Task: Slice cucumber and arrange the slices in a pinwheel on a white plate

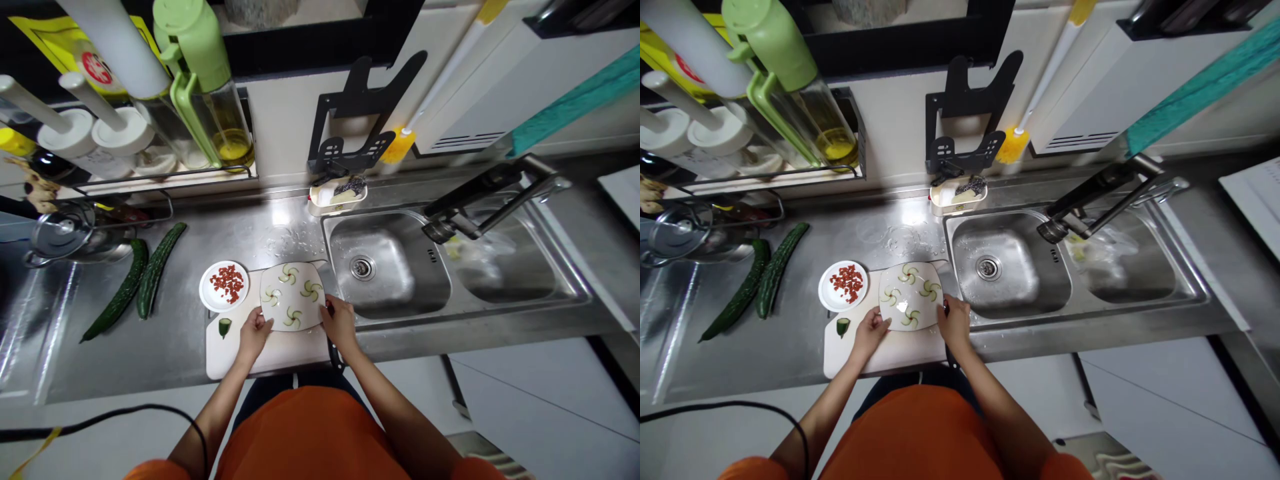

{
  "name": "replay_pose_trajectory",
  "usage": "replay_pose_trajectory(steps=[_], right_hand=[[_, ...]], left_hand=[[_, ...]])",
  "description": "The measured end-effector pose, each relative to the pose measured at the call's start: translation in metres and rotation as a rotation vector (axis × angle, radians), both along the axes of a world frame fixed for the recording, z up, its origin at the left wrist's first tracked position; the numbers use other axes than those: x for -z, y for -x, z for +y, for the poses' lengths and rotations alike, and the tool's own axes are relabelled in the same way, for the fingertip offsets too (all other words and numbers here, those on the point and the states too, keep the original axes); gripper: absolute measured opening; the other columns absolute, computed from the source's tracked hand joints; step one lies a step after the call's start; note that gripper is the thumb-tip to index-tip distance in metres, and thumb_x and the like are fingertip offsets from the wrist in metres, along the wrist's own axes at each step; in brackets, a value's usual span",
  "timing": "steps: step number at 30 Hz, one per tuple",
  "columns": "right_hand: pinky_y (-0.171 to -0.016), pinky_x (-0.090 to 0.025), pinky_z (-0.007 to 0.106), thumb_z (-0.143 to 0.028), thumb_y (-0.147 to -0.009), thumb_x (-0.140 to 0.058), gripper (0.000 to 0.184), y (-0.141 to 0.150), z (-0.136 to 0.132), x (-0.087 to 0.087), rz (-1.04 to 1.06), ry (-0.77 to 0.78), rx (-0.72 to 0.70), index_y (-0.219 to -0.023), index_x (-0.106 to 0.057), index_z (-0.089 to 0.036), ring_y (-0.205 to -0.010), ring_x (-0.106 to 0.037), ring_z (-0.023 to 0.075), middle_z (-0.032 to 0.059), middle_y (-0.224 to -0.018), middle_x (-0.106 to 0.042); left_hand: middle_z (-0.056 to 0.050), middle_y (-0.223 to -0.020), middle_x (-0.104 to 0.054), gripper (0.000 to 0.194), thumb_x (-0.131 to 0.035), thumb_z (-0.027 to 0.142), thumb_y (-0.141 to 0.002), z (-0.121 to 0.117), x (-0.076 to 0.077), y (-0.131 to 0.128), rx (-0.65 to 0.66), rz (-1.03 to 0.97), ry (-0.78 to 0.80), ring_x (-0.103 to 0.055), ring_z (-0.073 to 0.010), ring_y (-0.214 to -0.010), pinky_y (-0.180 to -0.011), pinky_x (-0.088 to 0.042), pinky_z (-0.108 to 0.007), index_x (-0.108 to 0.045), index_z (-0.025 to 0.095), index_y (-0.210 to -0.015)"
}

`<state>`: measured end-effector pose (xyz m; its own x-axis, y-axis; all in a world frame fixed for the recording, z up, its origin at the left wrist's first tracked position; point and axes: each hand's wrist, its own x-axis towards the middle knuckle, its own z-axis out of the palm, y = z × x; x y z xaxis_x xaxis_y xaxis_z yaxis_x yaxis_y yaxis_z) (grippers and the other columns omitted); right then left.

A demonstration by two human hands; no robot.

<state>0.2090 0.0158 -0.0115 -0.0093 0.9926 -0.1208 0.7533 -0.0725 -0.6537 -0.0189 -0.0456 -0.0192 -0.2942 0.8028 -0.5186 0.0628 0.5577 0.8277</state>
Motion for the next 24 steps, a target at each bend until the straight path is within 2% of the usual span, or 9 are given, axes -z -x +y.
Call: replay_pose_trajectory(steps=[8, 13, 16, 19, 24], right_hand=[[-0.07, -0.037, 0.03, -0.025, -0.077, -0.046, 0.025, 0.001, 0.005, -0.002, 0.062, 0.005, 0.036, -0.088, -0.066, -0.017, -0.064, -0.05, 0.0164, 0.0017, -0.068, -0.059], [-0.063, -0.037, 0.027, -0.025, -0.076, -0.046, 0.023, 0.001, 0.007, -0.005, 0.133, 0.037, 0.053, -0.083, -0.066, -0.018, -0.059, -0.049, 0.0153, 0.0, -0.063, -0.056], [-0.061, -0.037, 0.027, -0.025, -0.075, -0.047, 0.021, 0.0, 0.008, -0.007, 0.195, 0.05, 0.049, -0.082, -0.066, -0.018, -0.058, -0.049, 0.0146, -0.001, -0.062, -0.054], [-0.059, -0.037, 0.026, -0.027, -0.073, -0.051, 0.02, 0.001, 0.011, -0.012, 0.288, 0.081, 0.085, -0.083, -0.065, -0.017, -0.057, -0.048, 0.0141, -0.0015, -0.063, -0.053], [-0.058, -0.039, 0.026, -0.032, -0.069, -0.058, 0.02, 0.009, 0.016, -0.027, 0.612, 0.192, 0.176, -0.085, -0.059, -0.019, -0.061, -0.048, 0.0142, -0.0026, -0.066, -0.052]], left_hand=[[0.01, -0.057, -0.035, 0.042, -0.067, 0.041, -0.067, 0.001, 0.007, -0.003, -0.052, -0.113, -0.004, -0.037, -0.0054, -0.048, -0.05, -0.041, -0.018, -0.053, 0.019, -0.1], [0.009, -0.059, -0.035, 0.04, -0.066, 0.039, -0.068, 0.001, 0.004, -0.002, -0.044, -0.128, -0.007, -0.037, -0.0056, -0.049, -0.05, -0.042, -0.018, -0.053, 0.019, -0.1], [0.008, -0.06, -0.038, 0.041, -0.066, 0.038, -0.068, 0.002, -0.006, -0.001, -0.041, -0.143, -0.017, -0.039, -0.006, -0.051, -0.051, -0.043, -0.019, -0.055, 0.019, -0.103], [0.008, -0.062, -0.04, 0.046, -0.068, 0.039, -0.067, 0.004, -0.022, 0.002, -0.062, -0.152, -0.018, -0.043, -0.0065, -0.053, -0.054, -0.046, -0.02, -0.055, 0.019, -0.107], [0.005, -0.069, -0.051, 0.052, -0.07, 0.042, -0.066, 0.006, -0.049, 0.008, -0.085, -0.208, 0.006, -0.054, -0.0103, -0.063, -0.064, -0.052, -0.026, -0.055, 0.02, -0.11]])
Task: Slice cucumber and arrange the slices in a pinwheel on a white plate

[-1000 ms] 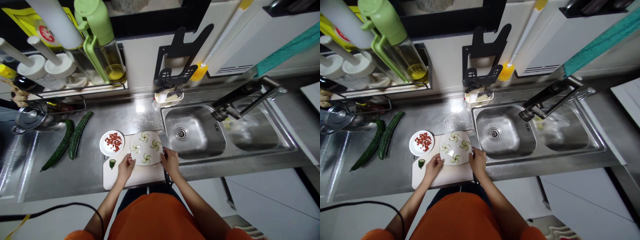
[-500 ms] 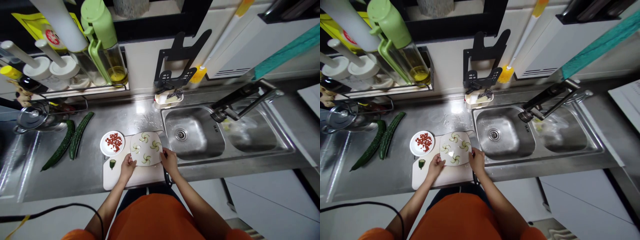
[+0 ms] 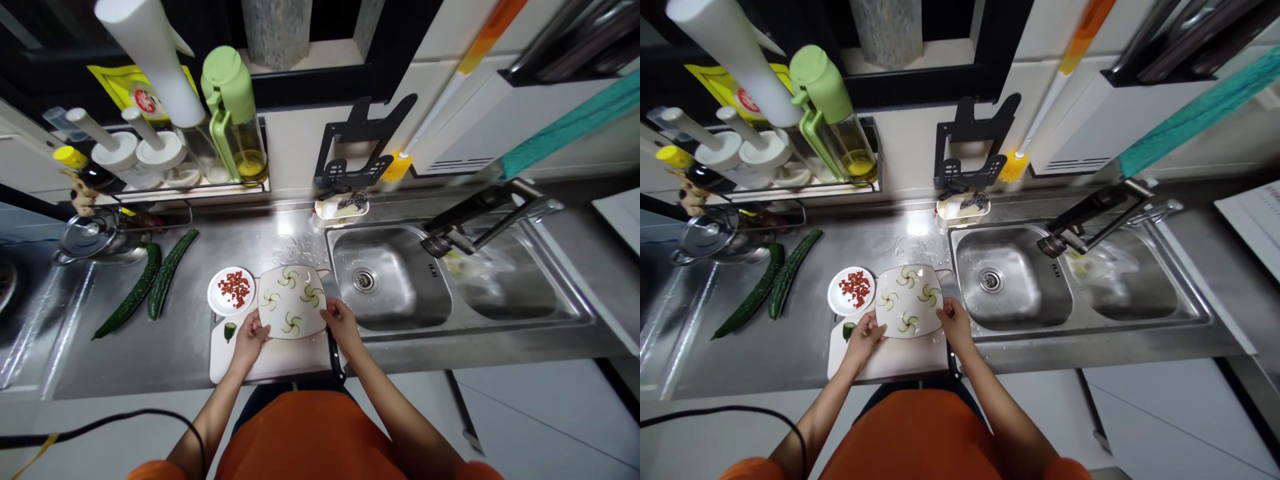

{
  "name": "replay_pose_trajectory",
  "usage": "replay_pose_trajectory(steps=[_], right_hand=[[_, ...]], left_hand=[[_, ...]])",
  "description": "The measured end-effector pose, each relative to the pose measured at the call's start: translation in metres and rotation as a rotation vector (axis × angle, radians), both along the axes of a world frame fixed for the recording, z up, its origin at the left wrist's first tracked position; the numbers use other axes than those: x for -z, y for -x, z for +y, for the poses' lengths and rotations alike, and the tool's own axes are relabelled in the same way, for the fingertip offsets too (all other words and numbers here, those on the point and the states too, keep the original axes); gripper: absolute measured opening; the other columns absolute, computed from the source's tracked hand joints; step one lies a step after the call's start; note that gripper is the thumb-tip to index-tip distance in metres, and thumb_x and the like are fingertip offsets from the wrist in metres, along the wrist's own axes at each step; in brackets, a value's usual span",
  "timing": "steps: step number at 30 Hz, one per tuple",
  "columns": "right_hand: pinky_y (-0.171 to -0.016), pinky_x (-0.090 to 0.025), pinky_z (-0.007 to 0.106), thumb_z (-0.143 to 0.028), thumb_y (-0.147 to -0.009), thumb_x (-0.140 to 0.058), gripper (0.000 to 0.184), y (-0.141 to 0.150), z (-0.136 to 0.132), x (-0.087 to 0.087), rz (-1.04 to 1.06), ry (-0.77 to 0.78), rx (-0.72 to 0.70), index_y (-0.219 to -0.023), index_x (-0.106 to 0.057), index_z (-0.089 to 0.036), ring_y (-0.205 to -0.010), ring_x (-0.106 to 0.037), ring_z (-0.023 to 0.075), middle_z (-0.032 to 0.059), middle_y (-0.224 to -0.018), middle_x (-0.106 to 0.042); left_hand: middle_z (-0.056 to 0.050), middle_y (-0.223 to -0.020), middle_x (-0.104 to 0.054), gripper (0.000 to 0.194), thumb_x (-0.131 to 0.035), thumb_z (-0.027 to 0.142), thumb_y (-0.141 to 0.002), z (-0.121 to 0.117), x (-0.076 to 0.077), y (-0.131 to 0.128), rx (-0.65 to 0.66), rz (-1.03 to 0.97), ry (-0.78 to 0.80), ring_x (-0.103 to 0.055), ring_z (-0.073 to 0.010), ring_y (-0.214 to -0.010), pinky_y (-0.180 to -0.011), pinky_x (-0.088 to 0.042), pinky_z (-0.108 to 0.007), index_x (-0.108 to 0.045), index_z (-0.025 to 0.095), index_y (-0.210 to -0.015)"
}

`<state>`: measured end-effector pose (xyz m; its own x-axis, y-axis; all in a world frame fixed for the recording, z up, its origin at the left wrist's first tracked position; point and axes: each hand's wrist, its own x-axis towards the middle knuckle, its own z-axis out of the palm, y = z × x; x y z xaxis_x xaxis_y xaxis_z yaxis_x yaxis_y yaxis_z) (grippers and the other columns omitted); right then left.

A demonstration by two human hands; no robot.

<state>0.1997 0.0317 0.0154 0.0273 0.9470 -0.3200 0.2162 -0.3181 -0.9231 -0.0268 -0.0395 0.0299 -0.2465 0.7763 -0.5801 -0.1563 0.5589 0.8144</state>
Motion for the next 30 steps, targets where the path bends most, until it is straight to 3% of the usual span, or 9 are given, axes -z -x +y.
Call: replay_pose_trajectory(steps=[6, 10, 17, 23, 30], right_hand=[[-0.057, -0.044, 0.026, -0.03, -0.062, -0.07, 0.038, 0.016, -0.001, -0.017, 0.532, 0.238, 0.053, -0.091, -0.045, -0.026, -0.066, -0.057, 0.0148, -0.0026, -0.082, -0.063], [-0.058, -0.049, 0.028, -0.026, -0.061, -0.074, 0.051, 0.027, -0.008, -0.023, 0.716, 0.4, 0.075, -0.101, -0.043, -0.031, -0.074, -0.061, 0.0161, -0.0045, -0.093, -0.063], [-0.06, -0.053, 0.033, -0.021, -0.058, -0.074, 0.063, 0.038, -0.013, -0.034, 0.771, 0.455, 0.119, -0.112, -0.044, -0.034, -0.08, -0.062, 0.0192, -0.004, -0.1, -0.063], [-0.058, -0.054, 0.033, -0.018, -0.058, -0.074, 0.066, 0.037, -0.012, -0.032, 0.803, 0.443, 0.12, -0.115, -0.046, -0.033, -0.078, -0.063, 0.0194, -0.0026, -0.1, -0.065], [-0.065, -0.054, 0.034, -0.017, -0.057, -0.076, 0.056, 0.01, -0.002, -0.025, 0.824, 0.478, 0.112, -0.108, -0.056, -0.029, -0.072, -0.065, 0.0184, -0.0031, -0.089, -0.069]], left_hand=[[0.002, -0.067, -0.056, 0.056, -0.071, 0.046, -0.065, -0.003, -0.021, 0.007, -0.023, -0.005, -0.023, -0.057, -0.0135, -0.065, -0.065, -0.052, -0.028, -0.057, 0.02, -0.112], [0.001, -0.071, -0.06, 0.057, -0.075, 0.045, -0.062, -0.004, -0.032, 0.009, -0.072, -0.089, -0.022, -0.059, -0.0141, -0.068, -0.065, -0.05, -0.026, -0.058, 0.019, -0.109], [-0.002, -0.085, -0.067, 0.055, -0.076, 0.041, -0.063, -0.004, -0.037, 0.011, -0.079, -0.183, -0.046, -0.061, -0.014, -0.072, -0.063, -0.047, -0.023, -0.056, 0.02, -0.11], [-0.002, -0.088, -0.067, 0.055, -0.075, 0.041, -0.065, -0.004, -0.038, 0.01, -0.058, -0.183, -0.054, -0.061, -0.0133, -0.073, -0.064, -0.047, -0.022, -0.055, 0.021, -0.112], [-0.003, -0.085, -0.066, 0.05, -0.075, 0.039, -0.067, -0.004, -0.036, 0.008, 0.04, -0.197, -0.107, -0.061, -0.0132, -0.075, -0.072, -0.048, -0.025, -0.057, 0.018, -0.108]])
